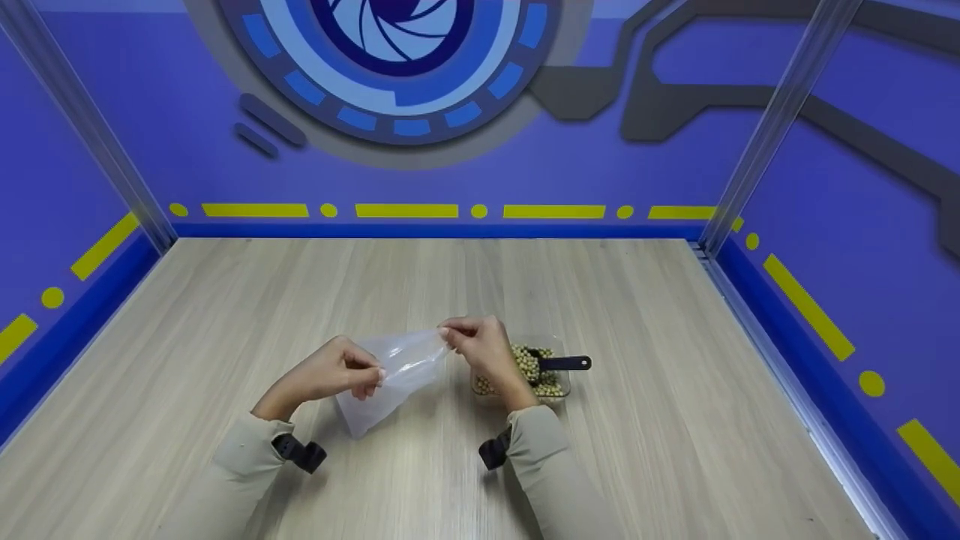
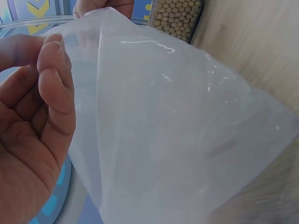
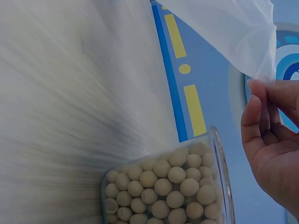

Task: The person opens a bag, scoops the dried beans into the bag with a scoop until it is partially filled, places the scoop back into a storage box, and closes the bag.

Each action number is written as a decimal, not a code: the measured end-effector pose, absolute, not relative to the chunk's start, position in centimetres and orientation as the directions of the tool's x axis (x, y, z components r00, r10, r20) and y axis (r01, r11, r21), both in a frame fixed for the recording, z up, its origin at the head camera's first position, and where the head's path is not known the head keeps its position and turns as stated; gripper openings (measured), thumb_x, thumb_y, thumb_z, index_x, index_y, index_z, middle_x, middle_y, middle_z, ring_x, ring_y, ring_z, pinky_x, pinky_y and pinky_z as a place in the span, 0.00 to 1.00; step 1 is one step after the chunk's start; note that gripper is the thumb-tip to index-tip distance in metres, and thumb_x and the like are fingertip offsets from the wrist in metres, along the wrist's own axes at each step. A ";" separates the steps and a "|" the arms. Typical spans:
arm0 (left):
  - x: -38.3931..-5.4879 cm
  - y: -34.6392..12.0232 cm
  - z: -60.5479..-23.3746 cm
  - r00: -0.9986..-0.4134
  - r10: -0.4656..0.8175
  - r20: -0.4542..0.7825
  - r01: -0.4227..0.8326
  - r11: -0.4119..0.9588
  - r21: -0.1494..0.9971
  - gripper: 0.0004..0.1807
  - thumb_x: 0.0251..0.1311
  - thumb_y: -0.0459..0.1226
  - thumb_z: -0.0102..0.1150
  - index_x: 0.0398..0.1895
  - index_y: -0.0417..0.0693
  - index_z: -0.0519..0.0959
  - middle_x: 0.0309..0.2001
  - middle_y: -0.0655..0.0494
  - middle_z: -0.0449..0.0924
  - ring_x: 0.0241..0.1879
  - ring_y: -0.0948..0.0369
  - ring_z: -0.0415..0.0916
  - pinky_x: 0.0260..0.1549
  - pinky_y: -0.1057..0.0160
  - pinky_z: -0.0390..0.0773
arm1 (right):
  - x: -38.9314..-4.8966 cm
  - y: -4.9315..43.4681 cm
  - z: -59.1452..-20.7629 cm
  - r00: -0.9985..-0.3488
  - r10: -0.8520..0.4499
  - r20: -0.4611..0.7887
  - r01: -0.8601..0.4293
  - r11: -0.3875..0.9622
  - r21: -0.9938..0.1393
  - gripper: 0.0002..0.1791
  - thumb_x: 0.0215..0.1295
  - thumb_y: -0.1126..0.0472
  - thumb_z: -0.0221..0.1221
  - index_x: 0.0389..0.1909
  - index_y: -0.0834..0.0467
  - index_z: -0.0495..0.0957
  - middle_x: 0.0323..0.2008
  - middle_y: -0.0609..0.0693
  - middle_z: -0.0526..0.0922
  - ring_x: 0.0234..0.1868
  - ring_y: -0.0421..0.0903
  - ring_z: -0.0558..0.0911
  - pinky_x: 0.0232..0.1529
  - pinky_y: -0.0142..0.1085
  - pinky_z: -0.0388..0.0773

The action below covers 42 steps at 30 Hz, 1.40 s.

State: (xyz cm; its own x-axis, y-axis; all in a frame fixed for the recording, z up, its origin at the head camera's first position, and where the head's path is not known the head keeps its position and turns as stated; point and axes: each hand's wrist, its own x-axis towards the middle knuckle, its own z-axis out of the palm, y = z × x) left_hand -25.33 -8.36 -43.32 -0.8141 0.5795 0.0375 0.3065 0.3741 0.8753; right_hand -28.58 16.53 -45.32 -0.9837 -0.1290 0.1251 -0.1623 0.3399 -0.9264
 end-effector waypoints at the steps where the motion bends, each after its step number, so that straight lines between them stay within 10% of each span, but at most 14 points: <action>1: -25.4 -8.4 -43.3 -0.814 0.580 0.036 0.307 0.378 0.874 0.12 0.58 0.30 0.54 0.25 0.32 0.85 0.22 0.40 0.82 0.18 0.65 0.74 0.22 0.62 0.80 | -28.6 16.6 -45.4 -0.984 -0.130 0.125 -0.163 0.338 -0.927 0.10 0.61 0.67 0.62 0.40 0.68 0.84 0.26 0.50 0.83 0.27 0.40 0.78 0.33 0.36 0.81; 15: -25.5 -8.5 -43.4 -0.840 0.539 0.055 0.316 0.404 0.858 0.11 0.58 0.35 0.56 0.23 0.38 0.83 0.19 0.59 0.78 0.19 0.66 0.75 0.21 0.70 0.75 | -28.7 17.6 -45.0 -0.992 -0.125 0.024 -0.066 0.342 -0.937 0.12 0.63 0.61 0.62 0.44 0.62 0.85 0.31 0.50 0.85 0.30 0.42 0.80 0.37 0.38 0.81; 28: -25.5 -8.2 -43.8 -0.861 0.453 0.231 0.424 0.391 0.817 0.03 0.56 0.34 0.64 0.30 0.43 0.80 0.29 0.54 0.80 0.28 0.65 0.74 0.28 0.71 0.74 | -28.5 17.9 -44.9 -0.966 -0.251 0.064 -0.135 0.275 -0.952 0.16 0.64 0.61 0.61 0.47 0.69 0.82 0.32 0.49 0.84 0.30 0.39 0.80 0.37 0.35 0.82; 42: -25.8 -7.6 -43.3 -0.842 0.438 0.316 0.503 0.425 0.753 0.35 0.50 0.27 0.62 0.65 0.44 0.66 0.58 0.45 0.68 0.45 0.54 0.72 0.47 0.53 0.77 | -28.1 17.6 -45.1 -0.958 -0.281 0.055 -0.128 0.251 -0.960 0.15 0.64 0.62 0.60 0.46 0.70 0.82 0.30 0.45 0.84 0.29 0.37 0.81 0.35 0.29 0.80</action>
